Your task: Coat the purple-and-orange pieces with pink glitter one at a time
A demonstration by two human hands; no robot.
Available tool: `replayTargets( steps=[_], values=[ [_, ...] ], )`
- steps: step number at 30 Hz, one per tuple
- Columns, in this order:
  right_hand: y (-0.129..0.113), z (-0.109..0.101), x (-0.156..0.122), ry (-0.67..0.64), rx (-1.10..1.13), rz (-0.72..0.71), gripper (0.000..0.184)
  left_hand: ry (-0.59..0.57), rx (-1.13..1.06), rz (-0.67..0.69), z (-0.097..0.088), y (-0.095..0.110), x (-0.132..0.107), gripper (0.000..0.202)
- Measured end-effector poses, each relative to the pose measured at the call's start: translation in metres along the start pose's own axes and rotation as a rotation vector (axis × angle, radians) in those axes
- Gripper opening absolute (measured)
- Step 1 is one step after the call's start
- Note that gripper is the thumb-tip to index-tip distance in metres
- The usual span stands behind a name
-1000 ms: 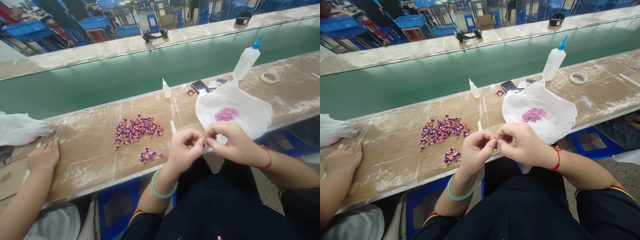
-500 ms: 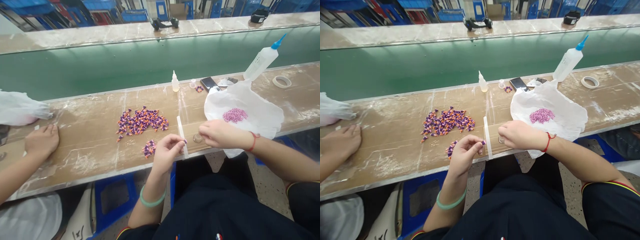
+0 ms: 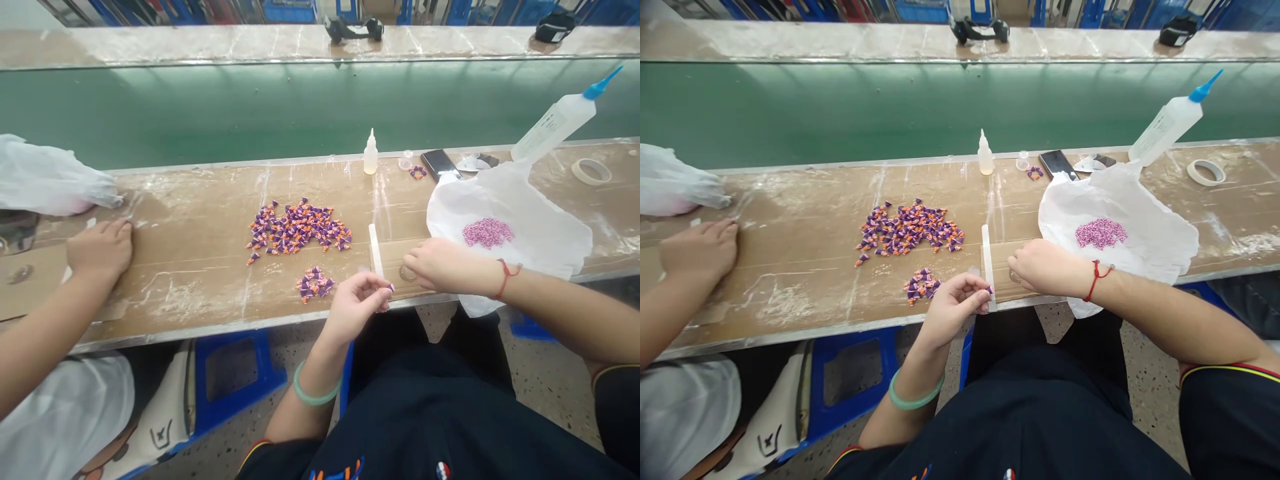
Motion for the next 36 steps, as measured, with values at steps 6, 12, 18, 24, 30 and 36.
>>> replayTargets(
  steps=[6, 12, 18, 24, 30, 36],
  values=[
    [0.008, -0.008, -0.006, 0.133, 0.213, 0.052, 0.022, 0.025, -0.042, 0.085, 0.001, 0.005, 0.001, 0.023],
    [0.006, -0.038, -0.036, 0.386, 1.095, 0.017, 0.021, 0.05, -0.131, 0.275, 0.009, 0.036, -0.005, 0.017],
    [-0.01, -0.053, -0.055, 0.464, 1.168, -0.042, 0.016, 0.027, -0.147, 0.423, 0.027, 0.067, -0.016, 0.012],
    [-0.012, -0.059, -0.065, 0.56, 1.131, -0.056, 0.013, 0.069, -0.061, 0.396, 0.033, 0.069, -0.02, 0.016],
    [-0.012, -0.063, -0.068, 0.61, 1.096, -0.082, 0.013, 0.069, -0.07, 0.424, 0.035, 0.072, -0.02, 0.013],
    [-0.012, -0.062, -0.069, 0.581, 1.07, -0.043, 0.014, 0.047, -0.072, 0.435, 0.038, 0.072, -0.019, 0.011]
  ],
)
Point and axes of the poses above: each hand's wrist, its own x-axis towards the middle knuckle, its own z-axis out of the palm, y = z × x, the point moved 7 cm from there along x, towards the middle knuckle, and after that the axes turned 7 degrees about x, right-handed, at the moved point
